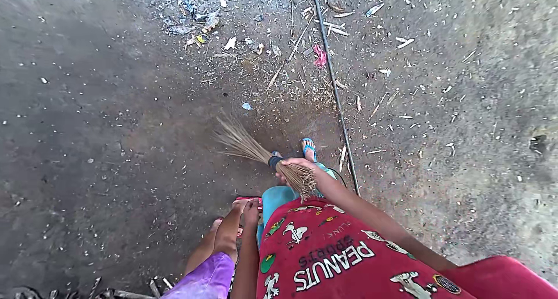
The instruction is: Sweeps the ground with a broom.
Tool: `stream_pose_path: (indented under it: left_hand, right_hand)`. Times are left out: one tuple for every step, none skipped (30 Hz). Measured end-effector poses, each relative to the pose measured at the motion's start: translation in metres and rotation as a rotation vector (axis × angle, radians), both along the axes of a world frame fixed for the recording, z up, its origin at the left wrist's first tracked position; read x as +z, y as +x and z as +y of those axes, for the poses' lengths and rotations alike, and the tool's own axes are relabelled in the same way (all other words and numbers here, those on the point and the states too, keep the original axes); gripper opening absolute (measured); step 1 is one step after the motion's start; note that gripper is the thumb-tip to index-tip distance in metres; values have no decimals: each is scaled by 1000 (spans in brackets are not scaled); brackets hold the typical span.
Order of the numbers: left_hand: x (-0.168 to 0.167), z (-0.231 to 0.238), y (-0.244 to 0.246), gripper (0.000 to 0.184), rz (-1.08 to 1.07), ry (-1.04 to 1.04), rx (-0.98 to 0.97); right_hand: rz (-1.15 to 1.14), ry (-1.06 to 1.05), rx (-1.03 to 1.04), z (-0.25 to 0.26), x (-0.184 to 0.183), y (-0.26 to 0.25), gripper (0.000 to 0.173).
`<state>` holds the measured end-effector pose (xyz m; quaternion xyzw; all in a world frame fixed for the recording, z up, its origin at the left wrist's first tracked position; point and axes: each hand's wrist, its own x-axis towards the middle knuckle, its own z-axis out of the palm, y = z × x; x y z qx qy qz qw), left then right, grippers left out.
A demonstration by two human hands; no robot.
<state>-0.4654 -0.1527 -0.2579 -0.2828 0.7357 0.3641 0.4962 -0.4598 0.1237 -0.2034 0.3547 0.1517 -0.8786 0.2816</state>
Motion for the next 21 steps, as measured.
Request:
stream_pose_path:
  left_hand:
    - [0, 0, -2, 38, 5, 4, 8]
    - [1, 0, -4, 37, 15, 6, 16]
    - [3, 1, -6, 36, 25, 13, 21]
    - [6, 1, -10, 36, 33, 28, 25]
    - [9, 2, -14, 35, 51, 47, 27]
    - [11, 1, -19, 35, 78, 62, 22]
    - [12, -1, -23, 34, 100, 74, 13]
    - [12, -4, -26, 34, 115, 76, -3]
    - [11, -9, -28, 35, 122, 76, -19]
    - [7, -12, -29, 35, 123, 70, -24]
    - [4, -15, -30, 36, 115, 59, -17]
    - [1, -17, -30, 36, 103, 41, -4]
    - [-3, -21, -28, 37, 92, 21, 13]
    - [-6, -23, -25, 37, 80, 5, 33]
    - [-8, -25, -22, 37, 71, -6, 50]
    - [-8, -25, -18, 37, 63, -7, 65]
    - [-8, -25, -14, 38, 56, -2, 76]
    - [-7, -24, -10, 38, 52, 3, 86]
    - [-6, -22, -6, 37, 48, 12, 98]
    - [-5, -20, -2, 37, 47, 25, 99]
    - [-4, -19, 2, 36, 46, 35, 89]
  right_hand:
    - [-21, 28, 35, -2, -10, 0, 26]
    - [-31, 72, 77, 4, -20, 6, 25]
    - [-50, 129, 74, 18, -30, 18, 26]
    - [-68, 192, 42, 39, -38, 36, 28]
    - [-83, 244, -6, 67, -46, 57, 30]
    - [-105, 291, -59, 96, -47, 76, 32]
    - [-157, 359, -87, 122, -35, 90, 34]
    - [-210, 427, -98, 145, -24, 104, 36]
    - [-247, 478, -120, 164, -14, 116, 37]
    - [-268, 514, -172, 178, -7, 125, 38]
    - [-278, 543, -242, 187, -2, 129, 40]
    - [-300, 583, -323, 188, 1, 128, 40]
    - [-342, 643, -389, 182, 3, 123, 36]
    - [-406, 749, -409, 170, 4, 113, 31]
    - [-495, 896, -377, 153, 5, 101, 26]
    - [-574, 1023, -328, 134, 6, 92, 31]
    - [-592, 1106, -274, 115, 6, 86, 41]
    - [-562, 1132, -238, 100, 5, 84, 46]
    - [-505, 1091, -223, 87, 7, 85, 48]
    - [-439, 989, -232, 75, 14, 84, 45]
    - [-369, 829, -262, 64, 25, 83, 36]
